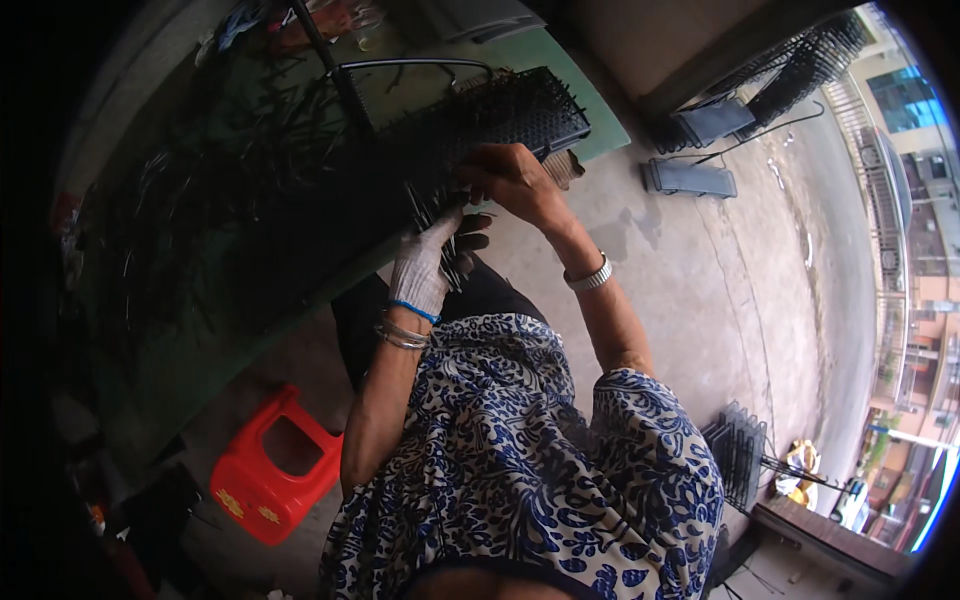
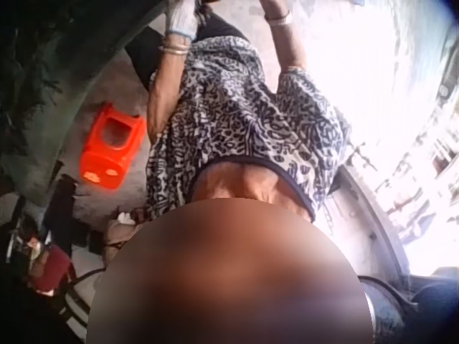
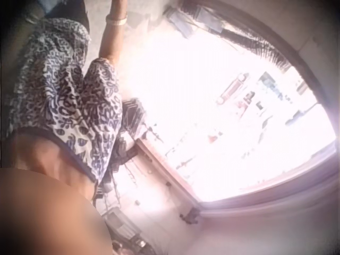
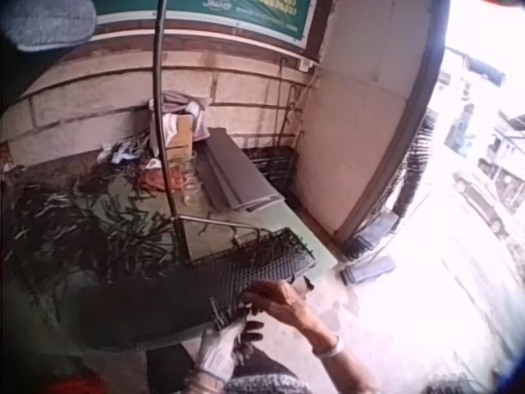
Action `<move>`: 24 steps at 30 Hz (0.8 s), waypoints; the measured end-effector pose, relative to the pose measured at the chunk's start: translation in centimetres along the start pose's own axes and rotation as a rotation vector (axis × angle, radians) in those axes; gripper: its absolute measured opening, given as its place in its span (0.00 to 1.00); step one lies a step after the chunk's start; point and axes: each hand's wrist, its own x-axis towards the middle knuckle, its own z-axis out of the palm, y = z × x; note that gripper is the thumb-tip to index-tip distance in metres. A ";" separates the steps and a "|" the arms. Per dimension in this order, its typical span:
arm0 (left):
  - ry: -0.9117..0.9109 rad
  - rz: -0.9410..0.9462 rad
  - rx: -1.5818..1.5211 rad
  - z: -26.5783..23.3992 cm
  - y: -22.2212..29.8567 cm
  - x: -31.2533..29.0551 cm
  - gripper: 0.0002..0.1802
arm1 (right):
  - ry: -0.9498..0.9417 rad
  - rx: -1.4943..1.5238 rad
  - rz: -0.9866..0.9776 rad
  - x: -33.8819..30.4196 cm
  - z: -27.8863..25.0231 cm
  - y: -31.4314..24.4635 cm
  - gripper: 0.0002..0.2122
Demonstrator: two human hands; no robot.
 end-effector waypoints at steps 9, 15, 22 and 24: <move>-0.033 0.007 0.130 -0.4 0.8 0.0 0.14 | 0.005 0.021 -0.034 0.3 -0.1 0.2 0.11; -0.068 -0.035 0.109 -1.0 1.3 -0.2 0.13 | -0.029 0.123 0.088 0.4 -0.2 -1.2 0.12; -0.040 -0.093 -0.004 -1.5 0.8 0.6 0.12 | 0.020 0.123 0.068 0.9 -0.7 -1.4 0.08; 0.001 -0.077 -0.153 -1.9 0.2 1.2 0.12 | 0.186 0.091 -0.118 1.6 -0.8 -0.5 0.06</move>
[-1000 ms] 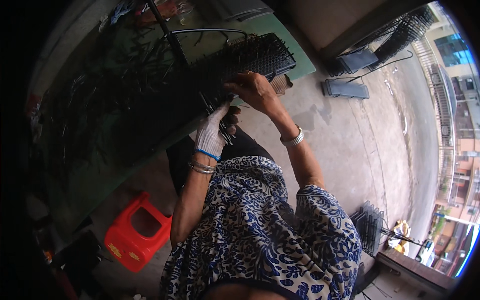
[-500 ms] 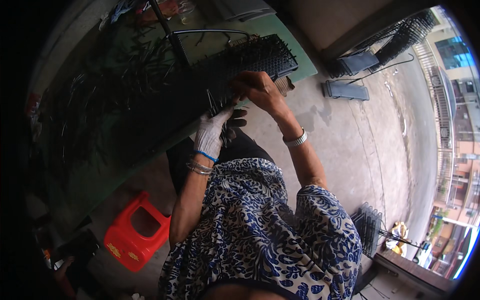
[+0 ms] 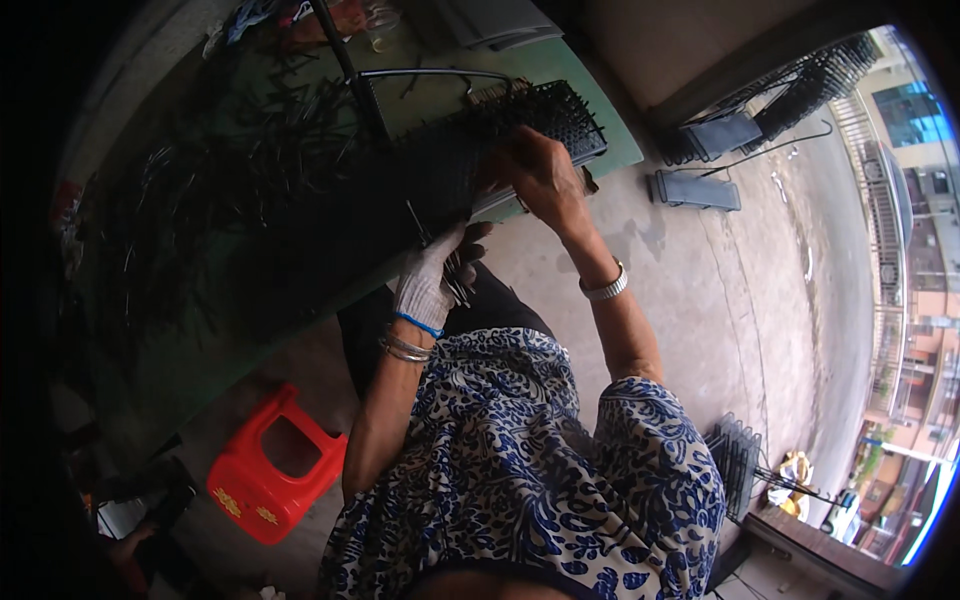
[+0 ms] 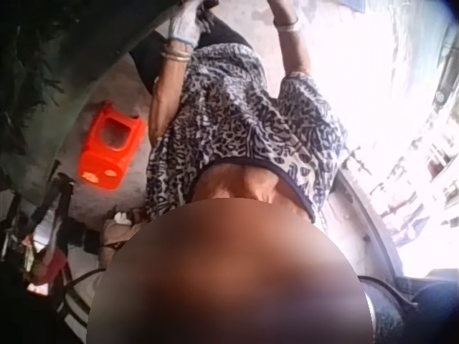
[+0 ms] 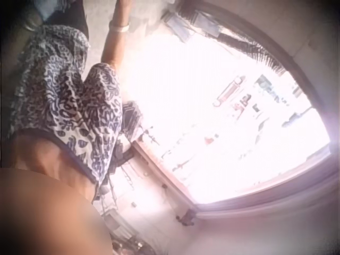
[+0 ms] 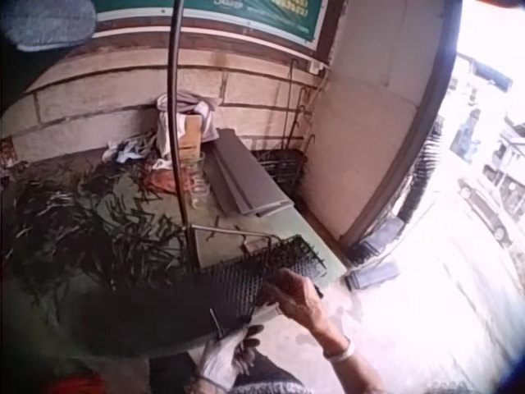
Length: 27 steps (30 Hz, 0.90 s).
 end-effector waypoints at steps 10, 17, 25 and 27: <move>-0.108 -0.133 -0.283 -0.1 -1.2 2.0 0.11 | 0.472 -0.396 -0.334 5.0 3.1 2.9 0.03; -0.057 -0.135 -0.226 -0.3 -1.3 1.5 0.11 | 0.434 -0.493 -0.389 5.9 3.2 3.5 0.03; 0.008 -0.117 -0.113 -0.3 -1.3 1.4 0.13 | 0.341 -0.521 -0.346 5.9 3.0 4.5 0.06; -0.003 -0.085 -0.100 0.0 -1.0 1.0 0.13 | 0.408 -0.818 -0.361 5.9 3.3 4.1 0.07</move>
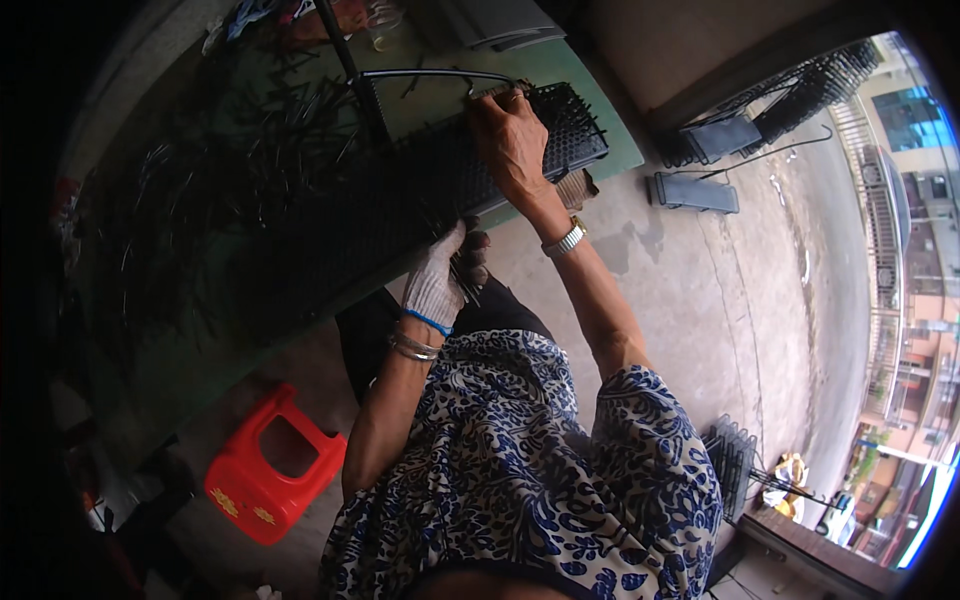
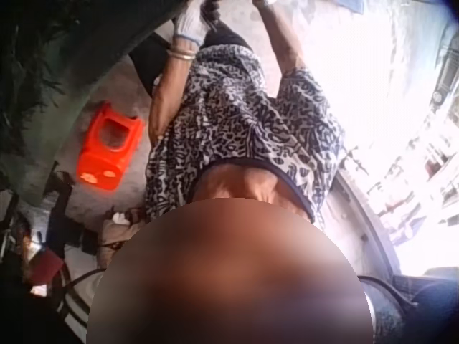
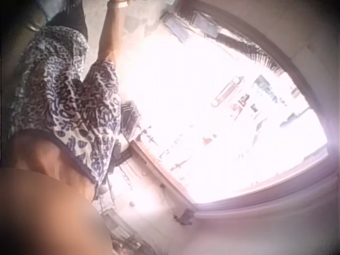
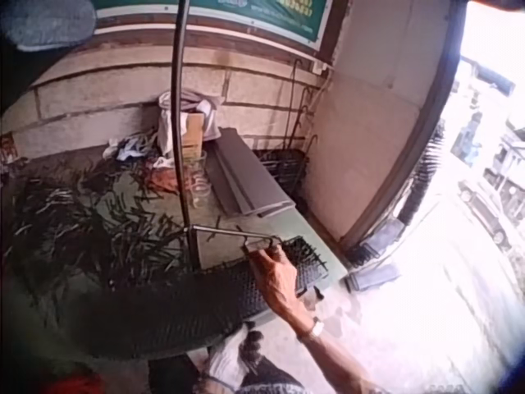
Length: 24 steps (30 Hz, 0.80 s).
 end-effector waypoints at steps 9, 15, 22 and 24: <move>0.033 0.093 -0.025 1.2 0.6 -1.1 0.13 | -0.026 0.001 -0.009 -0.2 -0.3 0.2 0.08; 0.017 0.120 -0.001 1.4 0.9 -1.2 0.13 | -0.093 -0.232 -0.003 -0.4 -0.4 0.1 0.09; 0.024 0.187 0.099 1.4 1.2 -2.0 0.13 | -0.629 0.507 0.203 -1.9 -5.5 -2.0 0.11; 0.014 0.194 0.128 1.6 1.3 -2.4 0.13 | -0.715 0.657 0.197 -2.5 -5.4 -1.9 0.11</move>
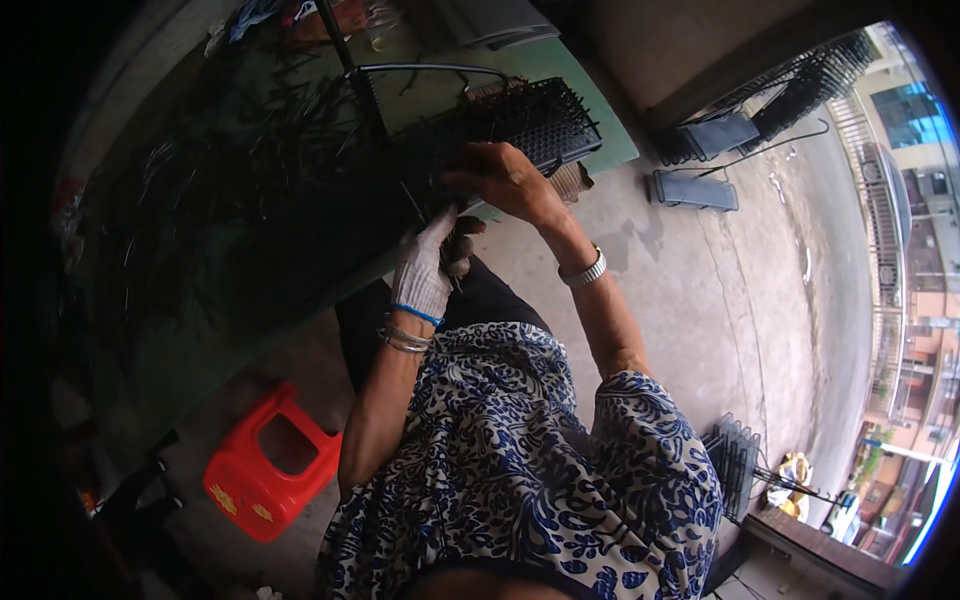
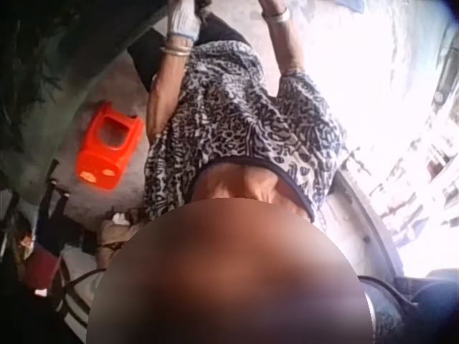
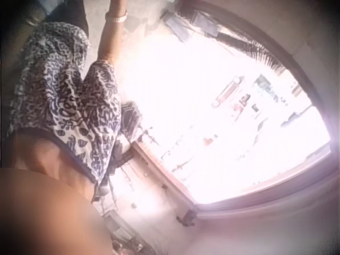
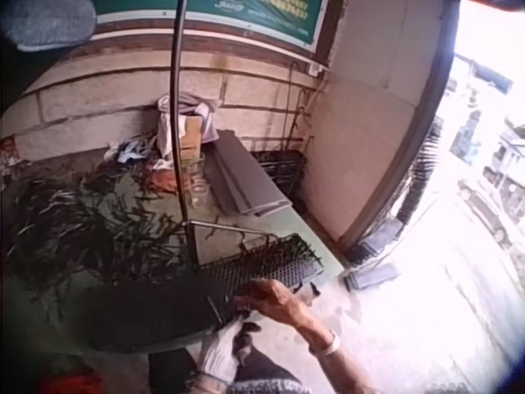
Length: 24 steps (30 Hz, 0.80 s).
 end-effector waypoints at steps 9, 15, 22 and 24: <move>0.043 0.040 0.074 0.2 0.0 0.1 0.12 | -0.050 0.183 0.061 -0.9 0.3 0.0 0.10; 0.053 0.062 0.128 0.6 0.2 -0.1 0.14 | 0.036 0.088 0.024 -1.1 0.5 0.3 0.09; -0.014 0.041 0.232 0.2 0.3 0.0 0.16 | 0.053 0.291 0.089 -1.5 -0.2 -0.3 0.10; -0.037 0.027 0.232 -0.2 0.3 0.1 0.15 | 0.076 0.298 0.095 -1.4 -0.2 -0.3 0.09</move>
